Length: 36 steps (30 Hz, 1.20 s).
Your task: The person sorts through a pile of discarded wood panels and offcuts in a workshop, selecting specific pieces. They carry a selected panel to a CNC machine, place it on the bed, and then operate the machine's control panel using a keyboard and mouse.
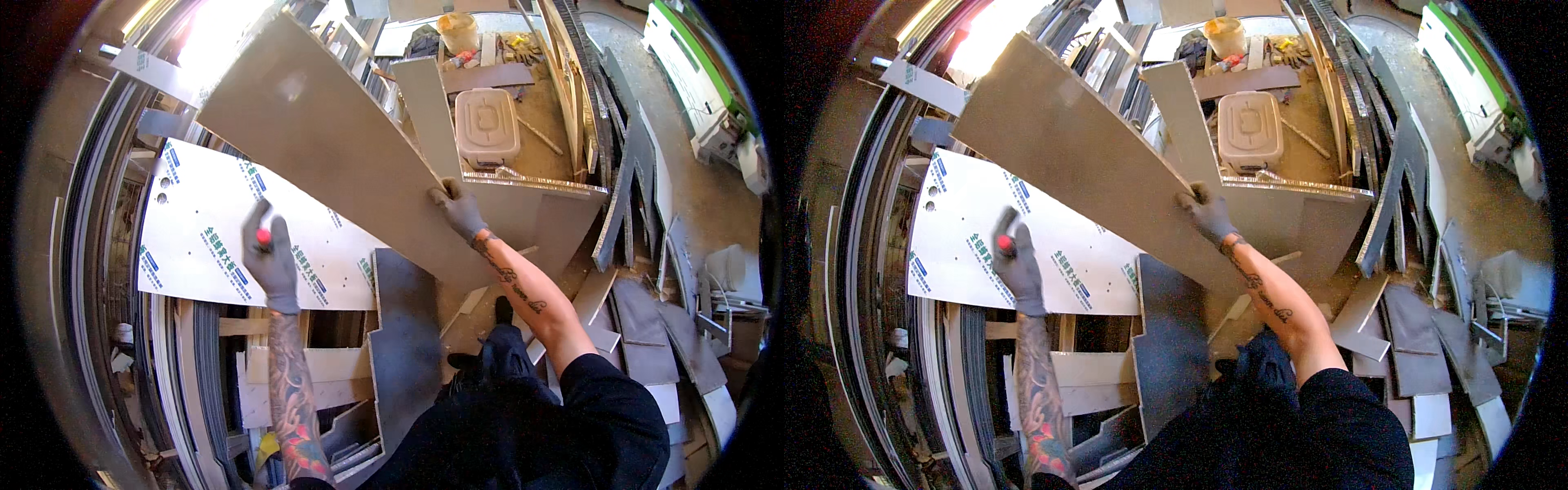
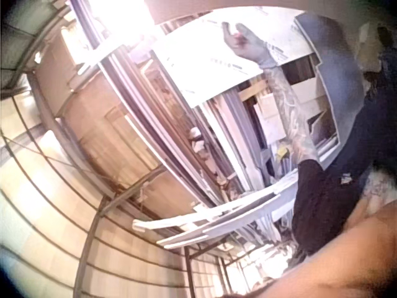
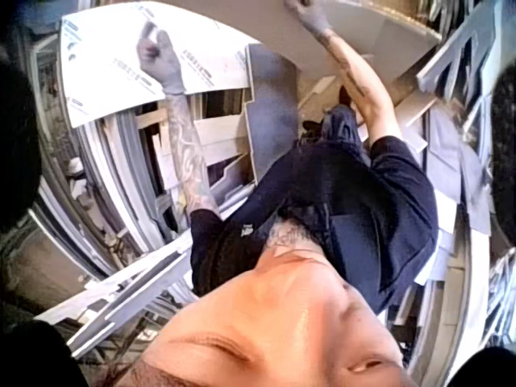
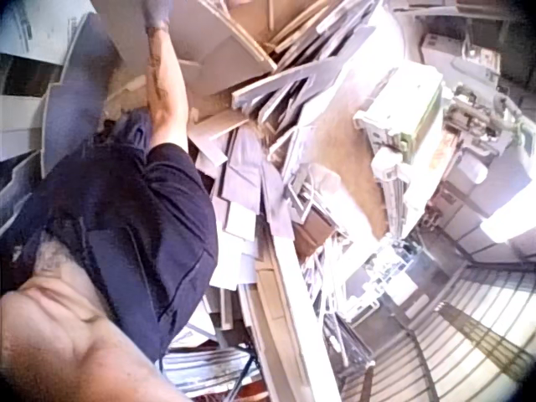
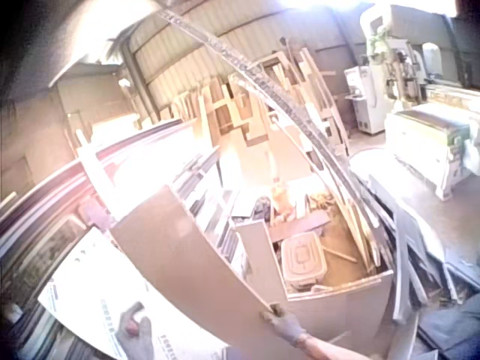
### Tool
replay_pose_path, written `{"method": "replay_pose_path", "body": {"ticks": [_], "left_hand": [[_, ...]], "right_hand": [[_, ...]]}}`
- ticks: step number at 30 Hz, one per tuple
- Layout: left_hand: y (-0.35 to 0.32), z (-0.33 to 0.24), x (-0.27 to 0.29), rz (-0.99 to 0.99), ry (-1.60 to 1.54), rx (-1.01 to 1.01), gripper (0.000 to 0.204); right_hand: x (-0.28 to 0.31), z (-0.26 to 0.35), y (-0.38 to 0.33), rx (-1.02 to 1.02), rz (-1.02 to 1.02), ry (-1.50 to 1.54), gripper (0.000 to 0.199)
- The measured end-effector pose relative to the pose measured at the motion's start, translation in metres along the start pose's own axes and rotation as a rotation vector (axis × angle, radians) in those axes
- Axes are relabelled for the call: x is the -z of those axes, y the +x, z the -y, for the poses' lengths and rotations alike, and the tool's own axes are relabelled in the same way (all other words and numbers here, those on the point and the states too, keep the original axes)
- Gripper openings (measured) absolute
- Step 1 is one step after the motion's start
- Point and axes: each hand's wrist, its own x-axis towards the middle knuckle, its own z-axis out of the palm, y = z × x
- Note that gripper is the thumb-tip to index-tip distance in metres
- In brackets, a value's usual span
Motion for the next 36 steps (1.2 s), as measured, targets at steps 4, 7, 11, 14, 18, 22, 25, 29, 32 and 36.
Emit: {"method": "replay_pose_path", "body": {"ticks": [4, 7, 11, 14, 18, 22, 25, 29, 32, 36], "left_hand": [[0.109, -0.068, -0.031, 0.131, 0.228, -0.555, 0.065], [0.156, -0.112, -0.051, 0.235, 0.633, -0.569, 0.075], [0.181, -0.104, -0.123, 0.650, 0.534, -0.248, 0.060], [0.175, -0.116, -0.166, 0.683, 0.548, -0.273, 0.050], [0.179, -0.118, -0.205, 0.689, 0.509, -0.277, 0.046], [0.189, -0.128, -0.225, 0.675, 0.484, -0.348, 0.043], [0.195, -0.136, -0.230, 0.675, 0.502, -0.385, 0.041], [0.206, -0.141, -0.234, 0.714, 0.468, -0.352, 0.040], [0.202, -0.149, -0.237, 0.723, 0.518, -0.378, 0.040], [0.182, -0.122, -0.243, 0.735, 0.591, -0.501, 0.041]], "right_hand": [[0.034, -0.029, 0.005, 0.060, -0.049, 0.021, 0.035], [0.042, -0.058, 0.007, 0.054, 0.012, 0.032, 0.034], [0.078, -0.090, 0.011, -0.009, 0.028, 0.006, 0.033], [0.095, -0.112, 0.013, -0.028, -0.045, -0.011, 0.036], [0.138, -0.101, 0.029, -0.049, 0.138, -0.244, 0.042], [0.213, -0.115, 0.068, 0.106, 0.045, -0.705, 0.055], [0.258, -0.113, 0.080, 0.016, -0.146, -1.080, 0.066], [0.292, -0.129, 0.087, -0.266, 0.134, -1.311, 0.077], [0.294, -0.128, 0.091, -0.310, 0.128, -1.335, 0.064], [0.283, -0.126, 0.077, -0.239, 0.060, -1.318, 0.052]]}}
